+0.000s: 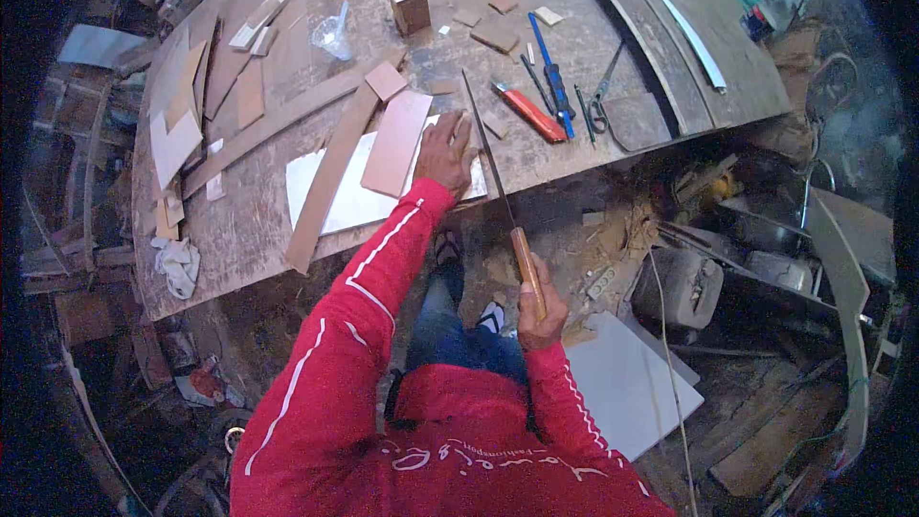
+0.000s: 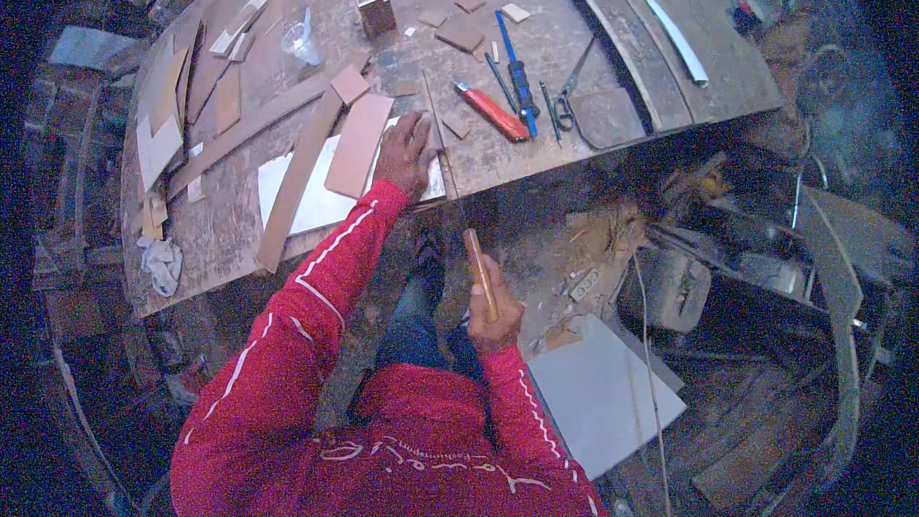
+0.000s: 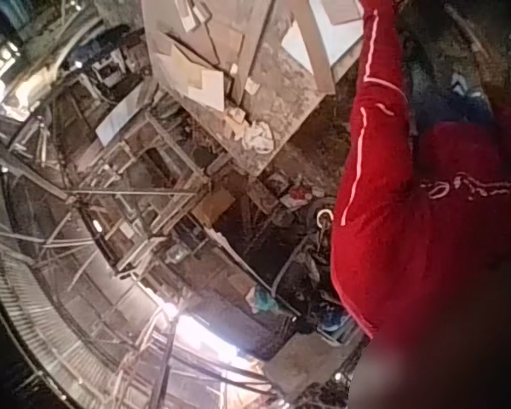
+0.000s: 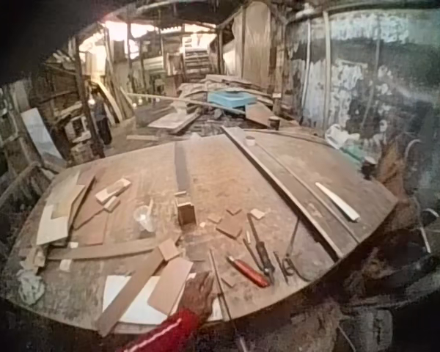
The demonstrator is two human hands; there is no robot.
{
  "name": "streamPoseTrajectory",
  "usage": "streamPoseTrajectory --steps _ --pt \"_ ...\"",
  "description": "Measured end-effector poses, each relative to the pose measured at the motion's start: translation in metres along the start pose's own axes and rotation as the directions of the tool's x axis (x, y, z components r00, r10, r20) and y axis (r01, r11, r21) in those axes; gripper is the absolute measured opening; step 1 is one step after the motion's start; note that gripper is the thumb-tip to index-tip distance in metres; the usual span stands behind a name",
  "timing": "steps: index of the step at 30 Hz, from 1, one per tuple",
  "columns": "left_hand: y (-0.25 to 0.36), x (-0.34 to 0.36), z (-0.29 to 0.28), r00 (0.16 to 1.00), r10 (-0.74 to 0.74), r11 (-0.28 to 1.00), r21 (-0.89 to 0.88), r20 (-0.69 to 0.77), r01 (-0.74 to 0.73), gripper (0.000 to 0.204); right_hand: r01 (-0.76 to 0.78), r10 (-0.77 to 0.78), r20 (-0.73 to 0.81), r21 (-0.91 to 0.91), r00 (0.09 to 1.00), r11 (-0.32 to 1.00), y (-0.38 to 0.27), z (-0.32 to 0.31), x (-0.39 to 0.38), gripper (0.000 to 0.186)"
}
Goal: The person cuts a piece of wood on a workbench using a hand saw, then shapes a small wooden piece using a utility knife.
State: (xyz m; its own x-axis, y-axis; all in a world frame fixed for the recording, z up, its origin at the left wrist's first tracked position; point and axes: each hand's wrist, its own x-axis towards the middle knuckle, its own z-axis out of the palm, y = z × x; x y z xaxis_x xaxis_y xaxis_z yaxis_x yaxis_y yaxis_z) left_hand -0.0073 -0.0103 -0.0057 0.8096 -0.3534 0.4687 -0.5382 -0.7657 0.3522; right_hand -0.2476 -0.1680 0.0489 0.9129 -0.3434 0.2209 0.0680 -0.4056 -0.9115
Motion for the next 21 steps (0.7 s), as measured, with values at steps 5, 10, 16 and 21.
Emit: streamPoseTrajectory --steps 5,10,16,21 --pt "0.003 0.005 -0.004 0.999 -0.043 0.998 0.043 0.032 0.042 0.052 -0.143 0.143 0.067 0.002 0.987 0.99 -0.014 0.001 0.006 0.042" --pt "-0.005 0.008 0.002 0.999 -0.035 0.999 0.022 0.012 0.035 0.052 -0.173 0.17 0.064 0.039 0.983 0.984 -0.013 0.003 0.009 0.042" --pt "0.007 -0.014 0.0 1.0 -0.02 0.999 -0.041 0.003 0.02 0.048 0.092 -0.092 0.015 -0.013 0.996 0.996 -0.007 -0.014 -0.005 0.043" --pt "0.002 -0.015 0.002 0.999 0.03 0.997 -0.073 -0.041 -0.033 0.048 -0.123 0.123 0.065 0.005 0.99 0.992 -0.005 -0.009 -0.017 0.045"
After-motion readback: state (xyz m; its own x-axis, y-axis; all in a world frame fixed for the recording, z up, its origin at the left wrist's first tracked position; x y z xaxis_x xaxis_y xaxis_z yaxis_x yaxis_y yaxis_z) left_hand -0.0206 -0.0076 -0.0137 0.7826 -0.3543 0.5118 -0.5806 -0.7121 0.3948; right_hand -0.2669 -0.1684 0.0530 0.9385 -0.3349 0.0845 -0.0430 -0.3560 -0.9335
